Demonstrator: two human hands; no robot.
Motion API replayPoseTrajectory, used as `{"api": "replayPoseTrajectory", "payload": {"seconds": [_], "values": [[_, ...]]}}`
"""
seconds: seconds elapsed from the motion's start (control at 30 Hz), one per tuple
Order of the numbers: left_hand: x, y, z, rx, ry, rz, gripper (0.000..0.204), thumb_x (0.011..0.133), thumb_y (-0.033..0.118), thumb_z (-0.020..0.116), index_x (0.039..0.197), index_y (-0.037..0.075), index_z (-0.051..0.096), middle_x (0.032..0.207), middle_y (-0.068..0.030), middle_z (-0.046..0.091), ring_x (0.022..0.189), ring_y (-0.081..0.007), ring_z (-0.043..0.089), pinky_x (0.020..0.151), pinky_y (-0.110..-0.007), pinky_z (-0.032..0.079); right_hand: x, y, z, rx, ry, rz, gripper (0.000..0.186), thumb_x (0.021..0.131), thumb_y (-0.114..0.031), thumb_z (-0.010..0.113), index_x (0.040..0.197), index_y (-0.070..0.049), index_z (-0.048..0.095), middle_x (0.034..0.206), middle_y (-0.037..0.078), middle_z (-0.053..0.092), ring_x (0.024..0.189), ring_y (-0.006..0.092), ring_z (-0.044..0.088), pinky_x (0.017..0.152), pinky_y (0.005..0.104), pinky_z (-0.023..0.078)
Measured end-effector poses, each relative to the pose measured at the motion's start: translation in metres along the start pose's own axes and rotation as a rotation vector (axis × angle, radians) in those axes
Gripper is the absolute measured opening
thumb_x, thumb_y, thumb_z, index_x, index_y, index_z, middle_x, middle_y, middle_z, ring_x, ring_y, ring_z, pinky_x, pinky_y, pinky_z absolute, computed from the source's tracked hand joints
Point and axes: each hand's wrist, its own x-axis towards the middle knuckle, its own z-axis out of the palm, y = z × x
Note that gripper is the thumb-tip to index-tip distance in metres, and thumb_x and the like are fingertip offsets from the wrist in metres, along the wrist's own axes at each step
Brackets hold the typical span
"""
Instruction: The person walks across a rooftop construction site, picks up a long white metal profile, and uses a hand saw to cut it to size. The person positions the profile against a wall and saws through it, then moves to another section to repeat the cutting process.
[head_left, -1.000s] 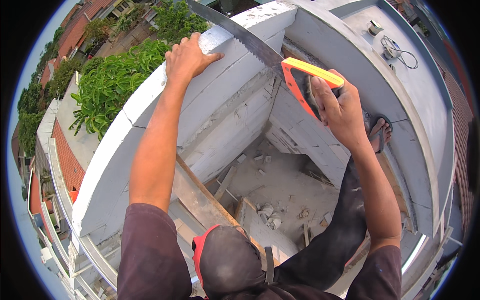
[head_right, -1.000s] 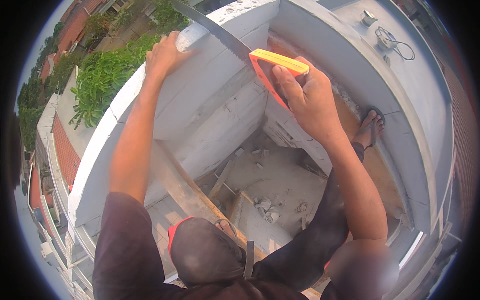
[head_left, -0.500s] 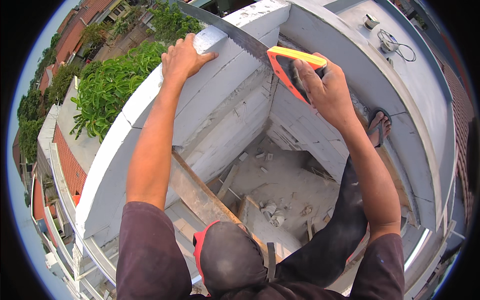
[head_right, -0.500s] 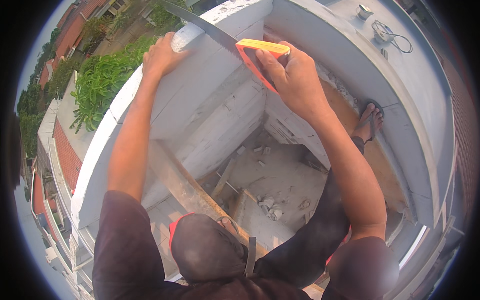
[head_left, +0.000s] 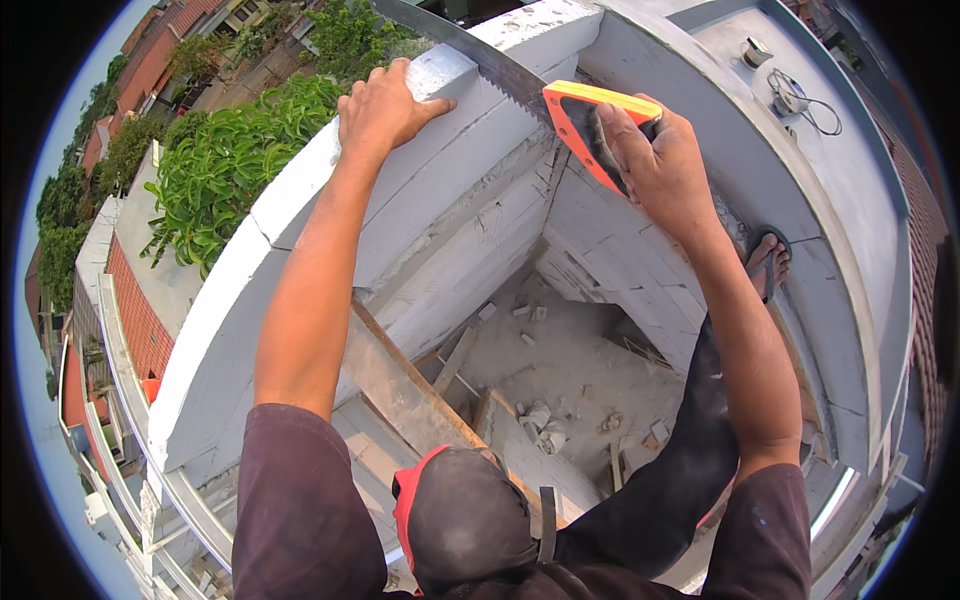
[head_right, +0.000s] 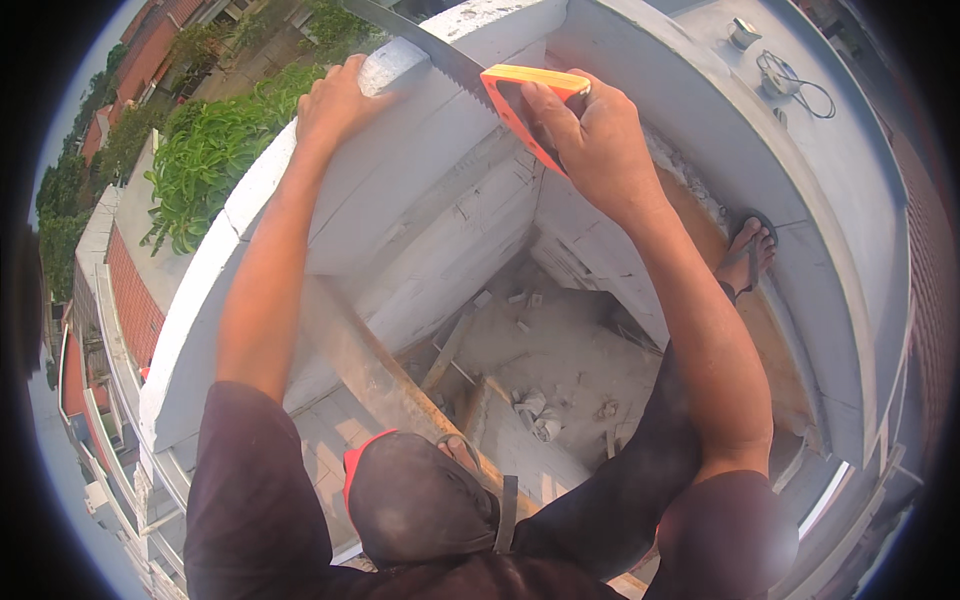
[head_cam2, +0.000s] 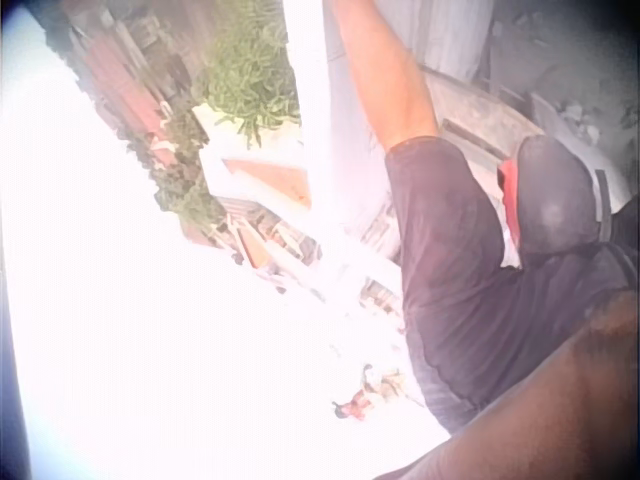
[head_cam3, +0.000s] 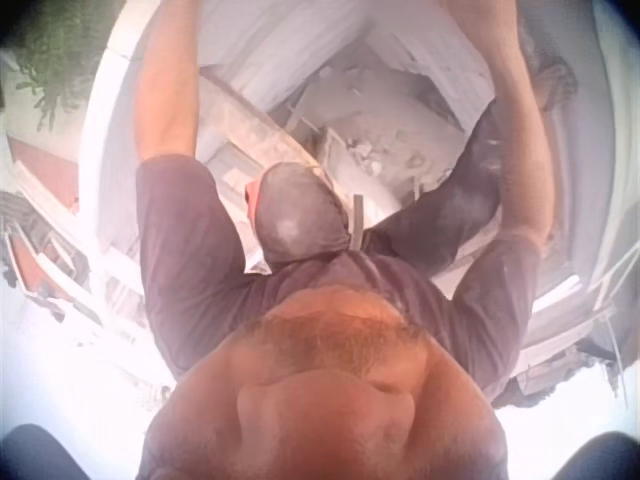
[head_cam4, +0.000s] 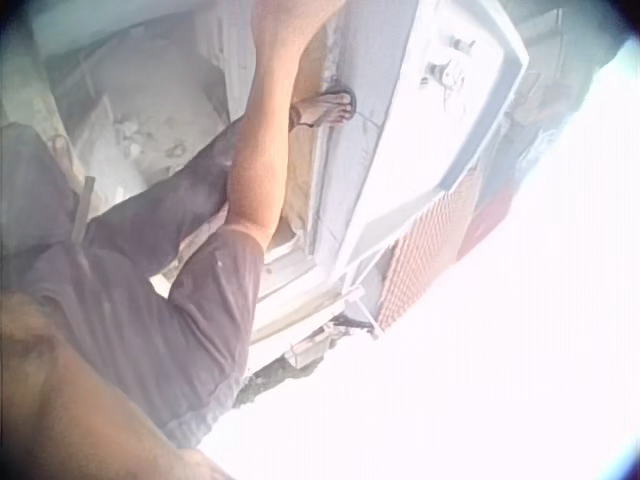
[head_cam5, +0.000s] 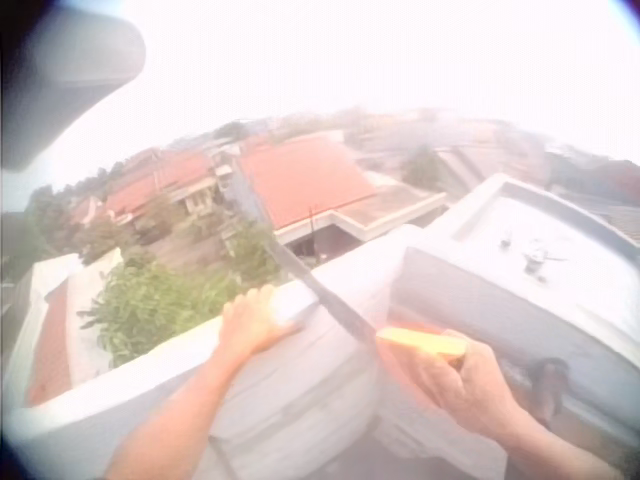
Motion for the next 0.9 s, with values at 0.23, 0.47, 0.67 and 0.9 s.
{"api": "replayPoseTrajectory", "payload": {"seconds": [0.23,0.47,0.67,0.9], "values": [[-0.008,-0.015,-0.003,-0.011,-0.002,-0.004,0.097,0.074,0.071,0.077,0.148,0.012,0.053,0.138,-0.0168,0.063,0.126,-0.0344,0.061,0.105,-0.052,0.044,-0.094,0.013,-0.048,0.112,-0.022,0.114,0.032,0.106,-0.031,0.061,0.097,-0.001,0.066,0.069,-0.003,0.051,0.060,0.0049,0.043,0.056,0.0257,0.038],[0.001,0.006,-0.004,0.006,0.001,0.024,0.096,0.075,0.071,0.076,0.148,0.012,0.053,0.137,-0.0167,0.063,0.124,-0.0348,0.061,0.104,-0.050,0.046,-0.002,0.000,0.001,-0.029,0.013,-0.011,0.036,0.106,-0.032,0.060,0.107,0.003,0.068,0.069,0.000,0.056,0.062,0.0067,0.046,0.059,0.0286,0.042],[-0.008,-0.018,-0.004,0.018,0.001,-0.010,0.095,0.076,0.068,0.078,0.148,0.012,0.053,0.134,-0.0164,0.064,0.123,-0.0352,0.061,0.102,-0.051,0.046,-0.065,0.007,-0.028,0.104,-0.058,0.107,0.031,0.106,-0.028,0.058,0.094,0.000,0.063,0.065,-0.002,0.052,0.057,0.0045,0.046,0.054,0.0237,0.039],[-0.007,0.010,-0.013,-0.029,-0.027,-0.023,0.090,0.076,0.061,0.081,0.147,0.012,0.053,0.136,-0.0160,0.063,0.125,-0.0345,0.060,0.103,-0.050,0.045,-0.022,-0.008,-0.015,-0.033,-0.027,0.058,0.035,0.104,-0.031,0.062,0.098,0.003,0.064,0.070,0.004,0.057,0.064,0.0102,0.048,0.061,0.0291,0.043]]}}
